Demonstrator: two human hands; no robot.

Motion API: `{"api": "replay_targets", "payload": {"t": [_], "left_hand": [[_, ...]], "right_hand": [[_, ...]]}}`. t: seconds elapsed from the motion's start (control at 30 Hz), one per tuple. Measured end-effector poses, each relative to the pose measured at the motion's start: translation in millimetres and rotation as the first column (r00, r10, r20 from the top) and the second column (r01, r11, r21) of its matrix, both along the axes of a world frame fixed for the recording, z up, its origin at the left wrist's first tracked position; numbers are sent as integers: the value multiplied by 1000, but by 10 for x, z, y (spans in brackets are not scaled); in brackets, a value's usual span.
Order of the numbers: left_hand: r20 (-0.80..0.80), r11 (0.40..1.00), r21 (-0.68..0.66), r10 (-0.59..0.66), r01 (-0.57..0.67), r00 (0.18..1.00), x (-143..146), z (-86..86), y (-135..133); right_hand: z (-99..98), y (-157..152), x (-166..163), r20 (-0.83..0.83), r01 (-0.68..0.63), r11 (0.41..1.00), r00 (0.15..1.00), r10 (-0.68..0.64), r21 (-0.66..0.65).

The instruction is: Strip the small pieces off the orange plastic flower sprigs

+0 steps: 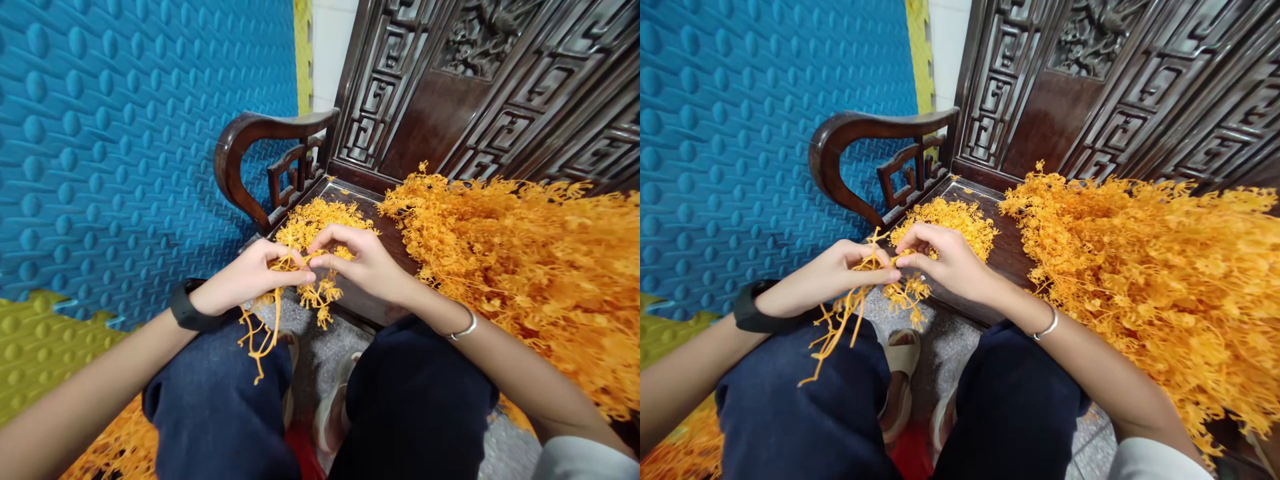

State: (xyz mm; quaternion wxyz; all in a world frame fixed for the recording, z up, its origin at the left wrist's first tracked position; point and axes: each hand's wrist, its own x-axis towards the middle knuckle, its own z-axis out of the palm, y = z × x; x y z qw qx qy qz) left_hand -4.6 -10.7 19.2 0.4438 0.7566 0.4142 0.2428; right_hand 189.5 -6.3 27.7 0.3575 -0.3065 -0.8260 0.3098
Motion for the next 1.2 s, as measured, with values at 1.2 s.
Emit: {"api": "replay_targets", "payload": {"t": [1.2], "left_hand": [[32, 985, 48, 164, -166, 986, -218, -18, 19]], "right_hand": [[-332, 547, 375, -13, 98, 890, 993, -115, -445]]}}
